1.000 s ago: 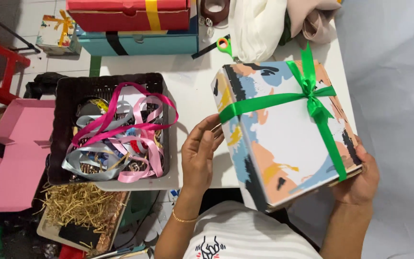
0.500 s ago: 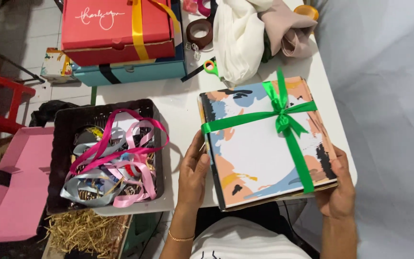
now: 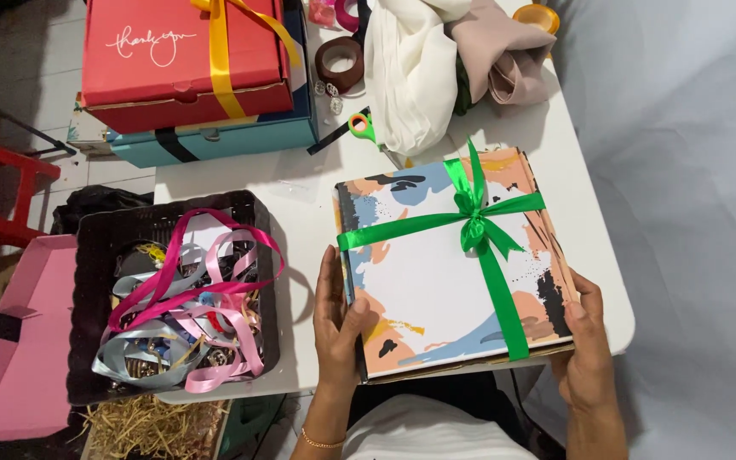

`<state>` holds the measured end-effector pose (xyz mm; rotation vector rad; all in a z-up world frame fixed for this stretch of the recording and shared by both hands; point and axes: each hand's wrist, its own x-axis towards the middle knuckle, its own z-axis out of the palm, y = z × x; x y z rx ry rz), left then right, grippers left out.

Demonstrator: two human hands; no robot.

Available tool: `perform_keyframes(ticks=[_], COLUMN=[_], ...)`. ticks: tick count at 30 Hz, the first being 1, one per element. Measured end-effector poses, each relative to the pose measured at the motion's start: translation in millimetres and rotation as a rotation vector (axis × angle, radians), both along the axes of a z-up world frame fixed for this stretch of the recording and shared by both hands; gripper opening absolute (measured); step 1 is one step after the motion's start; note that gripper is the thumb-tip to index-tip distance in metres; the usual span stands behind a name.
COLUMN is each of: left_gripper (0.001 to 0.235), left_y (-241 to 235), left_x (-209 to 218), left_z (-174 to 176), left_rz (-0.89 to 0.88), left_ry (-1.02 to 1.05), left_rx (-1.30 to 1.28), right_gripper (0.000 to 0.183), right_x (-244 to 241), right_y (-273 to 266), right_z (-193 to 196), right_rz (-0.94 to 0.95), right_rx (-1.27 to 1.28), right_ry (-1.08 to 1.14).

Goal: Tying a green ribbon into a bow on a decorated gift box

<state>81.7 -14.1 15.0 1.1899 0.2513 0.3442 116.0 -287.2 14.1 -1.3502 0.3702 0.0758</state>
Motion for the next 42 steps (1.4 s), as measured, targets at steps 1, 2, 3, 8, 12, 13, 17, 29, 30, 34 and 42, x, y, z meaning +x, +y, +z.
perform_keyframes(ticks=[1, 2, 3, 8, 12, 13, 17, 29, 30, 34, 42], left_gripper=[0.086, 0.085, 0.084, 0.079, 0.076, 0.076, 0.073, 0.069, 0.070, 0.068, 0.068], left_y=[0, 1, 0, -3, -6, -6, -6, -8, -8, -7, -7], left_x=[0, 0, -1, -2, 0, 0, 2, 2, 2, 3, 4], left_z=[0, 0, 1, -2, 7, 8, 8, 4, 5, 5, 4], left_rz=[0.000, 0.003, 0.006, -0.006, 0.007, 0.008, 0.035, 0.053, 0.051, 0.063, 0.075], left_ry=[0.002, 0.007, 0.016, -0.006, -0.006, -0.003, 0.047, 0.104, 0.111, 0.088, 0.137], left_rx=[0.001, 0.065, 0.126, 0.151, 0.096, 0.099, 0.070, -0.192, -0.214, -0.190, -0.192], right_gripper=[0.057, 0.058, 0.059, 0.056, 0.055, 0.055, 0.056, 0.062, 0.063, 0.067, 0.063], right_x=[1, 1, 0, -2, -1, -2, -1, 0, 0, -2, -2], right_y=[0, 0, -1, -7, -1, -2, -7, -4, -2, 0, 2], right_z=[-1, -3, -4, -14, 5, 2, -10, -5, -4, -7, -2], right_rz=[0.000, -0.003, -0.006, 0.014, 0.081, 0.082, 0.107, 0.076, 0.032, 0.055, 0.023], right_rx=[0.001, 0.018, 0.032, 0.012, -0.204, -0.201, -0.320, -0.315, -0.147, -0.262, -0.119], right_ry=[0.002, 0.003, 0.008, -0.027, -0.068, -0.065, -0.166, -0.047, 0.050, -0.092, 0.016])
